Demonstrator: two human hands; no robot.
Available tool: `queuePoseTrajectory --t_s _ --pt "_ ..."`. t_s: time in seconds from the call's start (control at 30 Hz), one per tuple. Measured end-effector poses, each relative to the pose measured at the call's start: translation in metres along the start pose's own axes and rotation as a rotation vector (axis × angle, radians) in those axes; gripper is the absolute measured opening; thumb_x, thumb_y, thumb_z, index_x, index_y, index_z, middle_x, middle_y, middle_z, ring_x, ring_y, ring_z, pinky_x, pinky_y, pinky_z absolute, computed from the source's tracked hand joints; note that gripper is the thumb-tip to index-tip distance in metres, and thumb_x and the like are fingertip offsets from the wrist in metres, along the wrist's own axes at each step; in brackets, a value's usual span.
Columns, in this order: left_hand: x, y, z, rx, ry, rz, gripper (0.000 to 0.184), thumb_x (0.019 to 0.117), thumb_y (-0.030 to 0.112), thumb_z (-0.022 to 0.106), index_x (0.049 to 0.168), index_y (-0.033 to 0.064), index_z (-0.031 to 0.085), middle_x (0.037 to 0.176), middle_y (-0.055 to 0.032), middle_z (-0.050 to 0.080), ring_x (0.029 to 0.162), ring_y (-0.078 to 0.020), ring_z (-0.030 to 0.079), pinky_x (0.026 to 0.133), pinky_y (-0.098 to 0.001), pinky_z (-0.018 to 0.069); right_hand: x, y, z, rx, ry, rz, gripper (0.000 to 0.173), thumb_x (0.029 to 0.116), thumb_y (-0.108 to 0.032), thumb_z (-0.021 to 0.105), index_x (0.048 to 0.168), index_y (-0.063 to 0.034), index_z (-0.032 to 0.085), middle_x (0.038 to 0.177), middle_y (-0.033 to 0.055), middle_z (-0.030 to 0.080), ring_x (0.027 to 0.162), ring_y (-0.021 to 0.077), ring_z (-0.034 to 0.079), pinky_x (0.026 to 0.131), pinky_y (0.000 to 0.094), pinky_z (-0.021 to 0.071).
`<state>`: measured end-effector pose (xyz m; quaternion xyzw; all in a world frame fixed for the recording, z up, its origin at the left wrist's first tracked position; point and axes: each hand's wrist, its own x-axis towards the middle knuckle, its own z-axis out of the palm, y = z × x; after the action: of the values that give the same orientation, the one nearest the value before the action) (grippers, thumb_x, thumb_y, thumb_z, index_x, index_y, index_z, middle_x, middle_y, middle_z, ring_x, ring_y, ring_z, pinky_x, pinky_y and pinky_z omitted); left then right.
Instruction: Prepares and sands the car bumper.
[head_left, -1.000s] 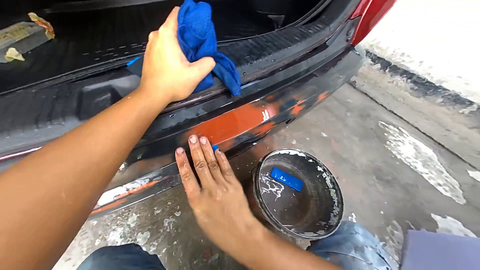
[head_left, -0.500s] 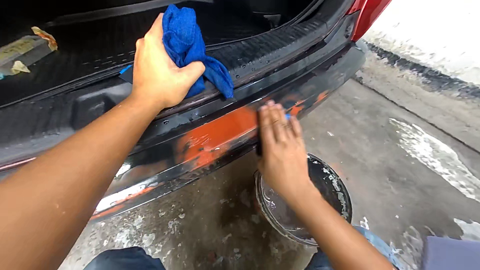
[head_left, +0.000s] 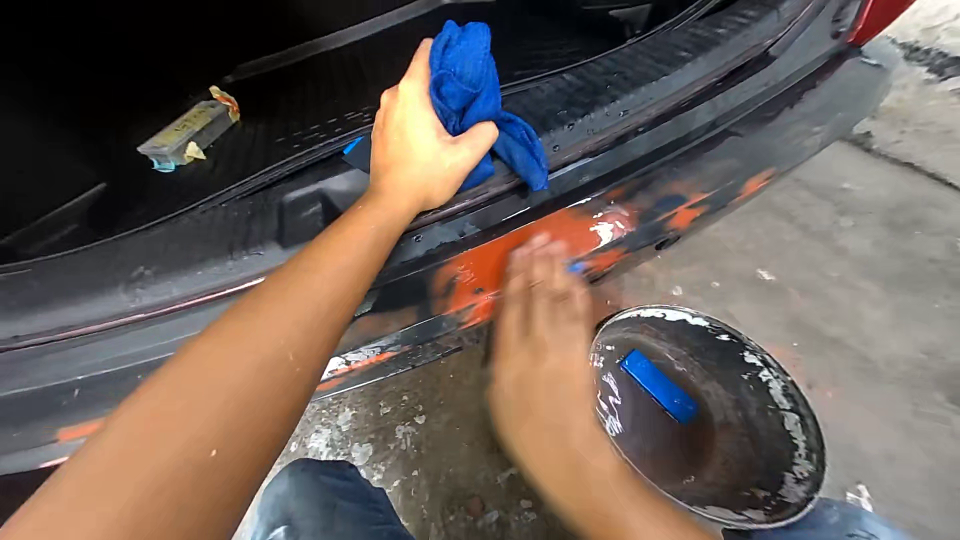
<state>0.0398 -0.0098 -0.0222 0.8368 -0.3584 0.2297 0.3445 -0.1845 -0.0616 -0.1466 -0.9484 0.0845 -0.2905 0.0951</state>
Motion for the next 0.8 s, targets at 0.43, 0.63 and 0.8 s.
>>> queuePoseTrajectory --t_s 0.43,0.63,0.8 --pt "0.0 0.004 -0.001 0.011 -0.01 -0.005 0.069 0.073 0.046 0.071 0.133 0.0153 0.058 0.107 0.0013 0.072 0.102 -0.009 0.069 0.084 -0.0414 0.058 -0.022 -0.044 0.013 0.038 -0.02 -0.225 0.054 0.1057 -0.013 0.042 0.159 -0.0067 0.039 0.168 0.0102 0.032 0.156 0.0263 0.028 0.126 0.0476 0.0301" --pt "0.002 0.004 0.0 0.013 -0.008 -0.02 0.068 0.0723 0.046 0.072 0.132 0.0156 0.059 0.106 0.0025 0.072 0.102 -0.0077 0.069 0.083 -0.0393 0.058 -0.007 -0.004 0.002 -0.05 -0.04 -0.074 0.069 0.0959 -0.01 0.053 0.16 0.0021 0.03 0.168 0.0194 0.026 0.157 0.0315 0.023 0.126 0.0537 0.0249" --pt "0.001 0.003 0.0 0.008 -0.004 0.003 0.072 0.0736 0.046 0.071 0.136 0.0137 0.057 0.107 0.0006 0.072 0.102 -0.0093 0.069 0.083 -0.0411 0.0583 -0.018 -0.044 0.011 0.067 -0.015 -0.289 0.052 0.1048 -0.012 0.043 0.157 -0.0089 0.044 0.166 0.0077 0.036 0.154 0.0223 0.032 0.125 0.0438 0.0322"
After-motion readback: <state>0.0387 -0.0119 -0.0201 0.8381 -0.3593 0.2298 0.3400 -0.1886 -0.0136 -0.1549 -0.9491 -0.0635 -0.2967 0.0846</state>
